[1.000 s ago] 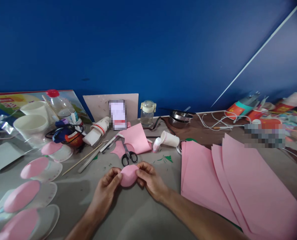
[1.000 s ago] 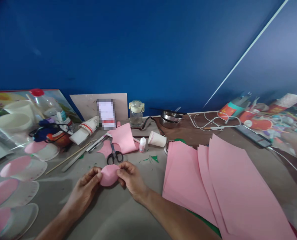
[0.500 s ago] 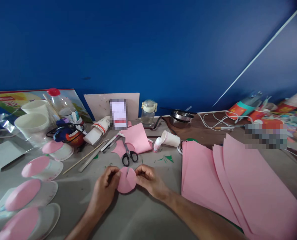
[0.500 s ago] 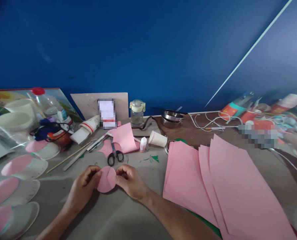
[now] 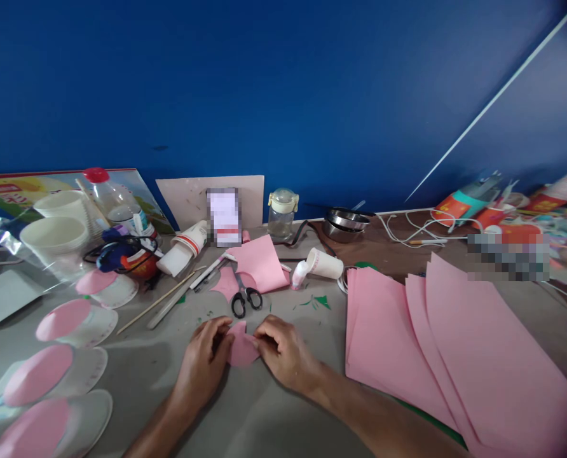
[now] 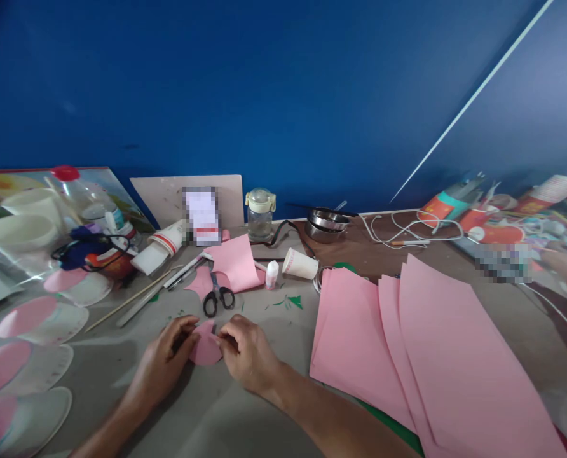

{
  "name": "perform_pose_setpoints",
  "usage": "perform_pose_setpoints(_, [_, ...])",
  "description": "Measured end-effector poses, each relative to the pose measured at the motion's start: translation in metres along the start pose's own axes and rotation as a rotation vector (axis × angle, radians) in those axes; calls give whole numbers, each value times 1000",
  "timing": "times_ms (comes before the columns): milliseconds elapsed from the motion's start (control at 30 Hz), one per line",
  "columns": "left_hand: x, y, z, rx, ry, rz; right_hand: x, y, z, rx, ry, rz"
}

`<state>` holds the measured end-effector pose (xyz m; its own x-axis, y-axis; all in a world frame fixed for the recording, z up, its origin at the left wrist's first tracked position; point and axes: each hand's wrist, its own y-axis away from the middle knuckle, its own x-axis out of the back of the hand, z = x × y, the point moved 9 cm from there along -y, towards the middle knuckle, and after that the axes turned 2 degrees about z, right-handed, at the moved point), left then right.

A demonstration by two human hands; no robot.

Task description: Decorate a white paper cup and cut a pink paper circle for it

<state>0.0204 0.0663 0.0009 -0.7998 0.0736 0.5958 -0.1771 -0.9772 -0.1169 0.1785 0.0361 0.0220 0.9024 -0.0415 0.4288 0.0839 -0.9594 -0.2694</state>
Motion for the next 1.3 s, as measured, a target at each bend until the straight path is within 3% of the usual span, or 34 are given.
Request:
perform_pose_setpoints(333, [-10, 5, 1, 119, 202, -127, 1, 1, -6, 88, -40, 4])
perform_pose_setpoints(500, [-10, 3, 0, 200, 363, -128, 5, 0, -13, 121, -101, 29])
perform_pose_setpoints(800, [-6, 4, -4, 271, 476, -50, 10, -2, -6, 37, -122, 70])
perform_pose_setpoints(1133, [-12, 4, -2, 246, 419, -102, 10, -4, -5, -4, -108, 54])
perform_pose_setpoints(1300, [-15, 3, -3, 248, 427, -110, 5, 0, 9, -137, -200, 52])
